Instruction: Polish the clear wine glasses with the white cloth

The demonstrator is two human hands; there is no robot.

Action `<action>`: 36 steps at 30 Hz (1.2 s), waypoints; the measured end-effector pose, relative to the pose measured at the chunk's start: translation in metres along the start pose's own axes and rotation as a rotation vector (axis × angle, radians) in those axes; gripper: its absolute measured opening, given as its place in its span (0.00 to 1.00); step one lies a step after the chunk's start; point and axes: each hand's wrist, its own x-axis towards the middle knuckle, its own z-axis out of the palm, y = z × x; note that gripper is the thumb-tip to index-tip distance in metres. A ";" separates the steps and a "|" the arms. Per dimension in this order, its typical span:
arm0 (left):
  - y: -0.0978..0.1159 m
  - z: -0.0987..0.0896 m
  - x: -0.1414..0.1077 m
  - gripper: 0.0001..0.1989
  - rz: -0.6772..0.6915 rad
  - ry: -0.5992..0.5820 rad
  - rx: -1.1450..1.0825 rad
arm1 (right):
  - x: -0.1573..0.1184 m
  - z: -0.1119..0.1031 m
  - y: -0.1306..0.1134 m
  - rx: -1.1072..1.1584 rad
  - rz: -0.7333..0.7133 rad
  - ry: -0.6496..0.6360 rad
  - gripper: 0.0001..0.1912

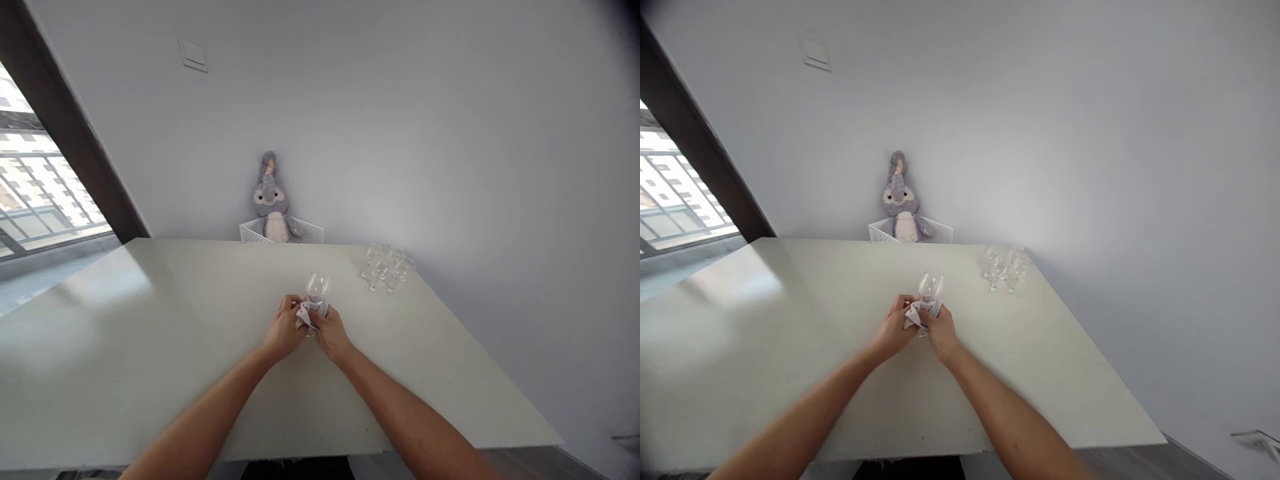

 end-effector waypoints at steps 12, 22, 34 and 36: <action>0.004 -0.013 0.007 0.29 -0.246 0.055 -0.812 | -0.009 -0.001 -0.030 -1.021 -0.149 -0.088 0.10; -0.005 -0.032 0.015 0.21 -0.166 0.032 -1.140 | 0.014 -0.034 -0.038 -0.176 0.240 -0.109 0.15; 0.004 -0.016 0.008 0.25 -0.031 0.329 -0.899 | -0.014 0.012 -0.007 -0.109 0.233 -0.166 0.19; 0.003 -0.021 0.009 0.24 0.009 0.398 -0.854 | -0.020 0.014 -0.010 -0.301 0.139 -0.273 0.20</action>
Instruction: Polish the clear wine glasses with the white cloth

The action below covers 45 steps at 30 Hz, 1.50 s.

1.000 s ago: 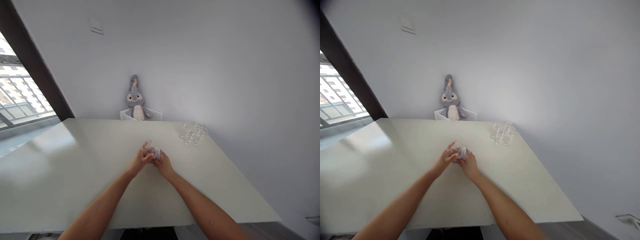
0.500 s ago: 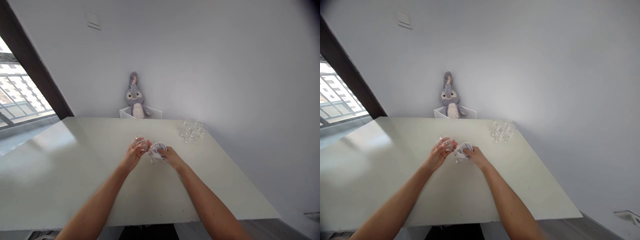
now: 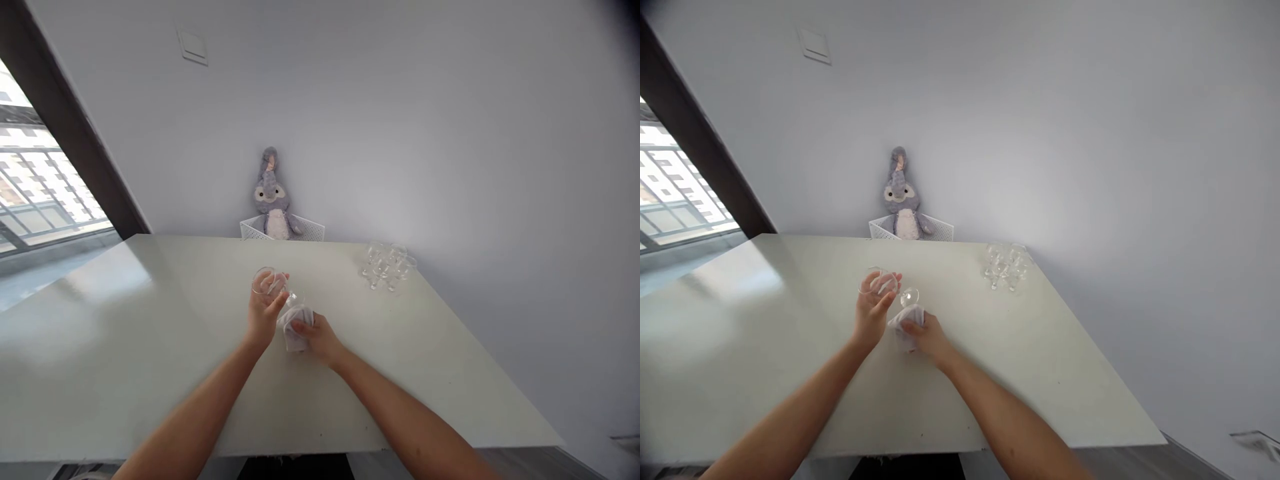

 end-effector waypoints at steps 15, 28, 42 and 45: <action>-0.023 0.014 -0.031 0.34 0.196 -0.372 0.397 | 0.002 -0.023 -0.007 -1.023 -0.320 0.282 0.12; -0.025 0.004 -0.025 0.29 0.032 -0.537 0.835 | 0.016 -0.166 -0.003 -0.635 0.120 1.264 0.17; -0.032 -0.002 -0.019 0.28 -0.002 -0.526 0.937 | 0.008 -0.194 0.018 -0.710 0.310 1.203 0.14; -0.036 -0.005 -0.017 0.28 -0.026 -0.562 0.928 | 0.007 -0.193 0.020 -0.714 0.312 1.193 0.14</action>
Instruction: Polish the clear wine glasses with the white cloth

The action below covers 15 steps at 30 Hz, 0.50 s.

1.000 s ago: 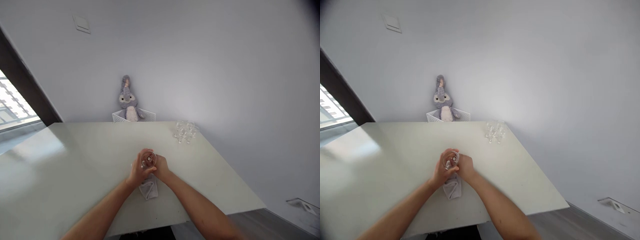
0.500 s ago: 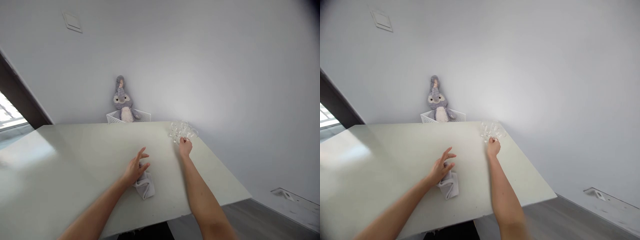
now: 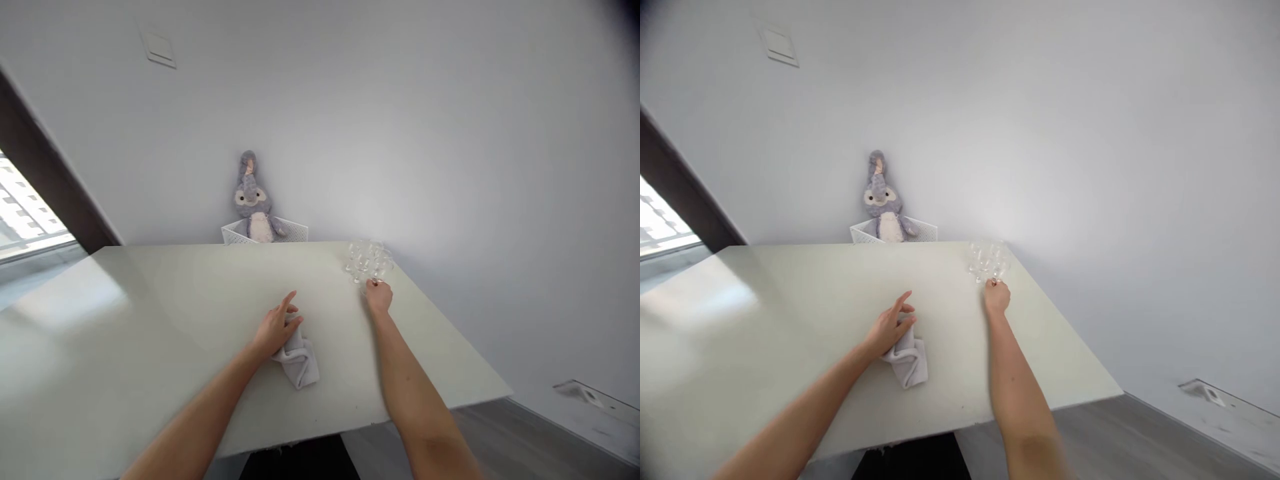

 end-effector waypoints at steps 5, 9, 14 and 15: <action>-0.006 -0.003 0.002 0.27 -0.010 -0.052 -0.047 | -0.003 0.000 0.003 0.021 -0.011 -0.013 0.15; -0.008 -0.008 0.004 0.26 -0.065 -0.019 -0.093 | -0.010 -0.011 0.012 0.064 -0.009 -0.045 0.22; -0.010 -0.009 0.007 0.24 -0.147 0.083 -0.162 | -0.067 -0.032 0.011 0.141 -0.083 -0.061 0.16; -0.011 -0.009 0.008 0.23 -0.165 0.109 -0.172 | -0.088 -0.035 0.006 0.198 -0.210 -0.107 0.13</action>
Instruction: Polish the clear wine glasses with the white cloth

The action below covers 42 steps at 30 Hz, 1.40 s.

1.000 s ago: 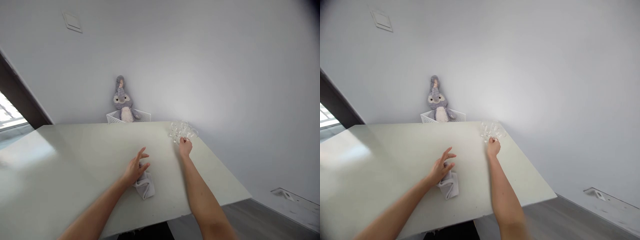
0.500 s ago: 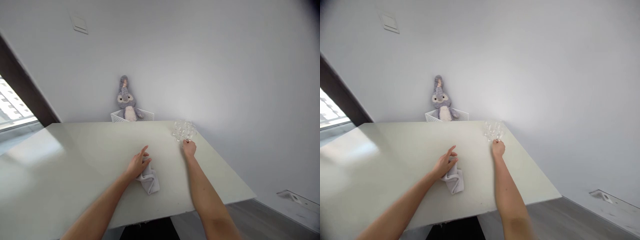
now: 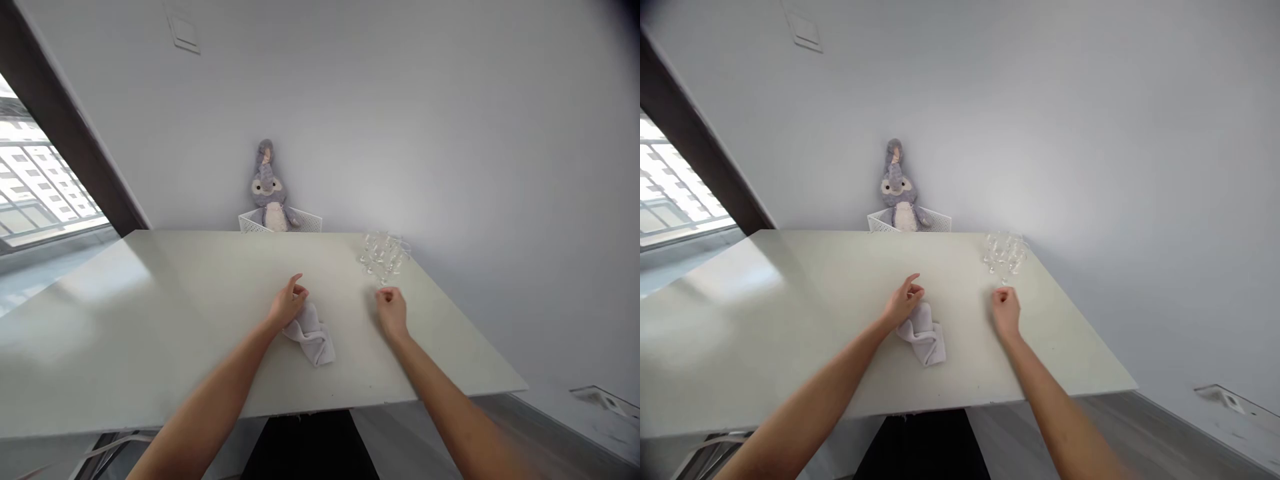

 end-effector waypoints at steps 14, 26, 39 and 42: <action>-0.005 -0.002 0.004 0.21 0.028 0.242 -0.147 | -0.086 0.018 -0.073 0.512 -0.020 -0.578 0.18; 0.005 -0.008 0.000 0.19 -0.072 0.389 -0.308 | -0.025 -0.029 -0.081 0.595 -0.087 -0.402 0.20; 0.036 -0.019 -0.009 0.16 -0.007 0.452 -0.412 | -0.010 0.064 -0.030 -0.727 -0.701 -0.661 0.29; 0.062 -0.029 -0.021 0.16 0.043 0.406 -0.480 | 0.016 0.078 -0.037 -0.771 -0.650 -0.703 0.30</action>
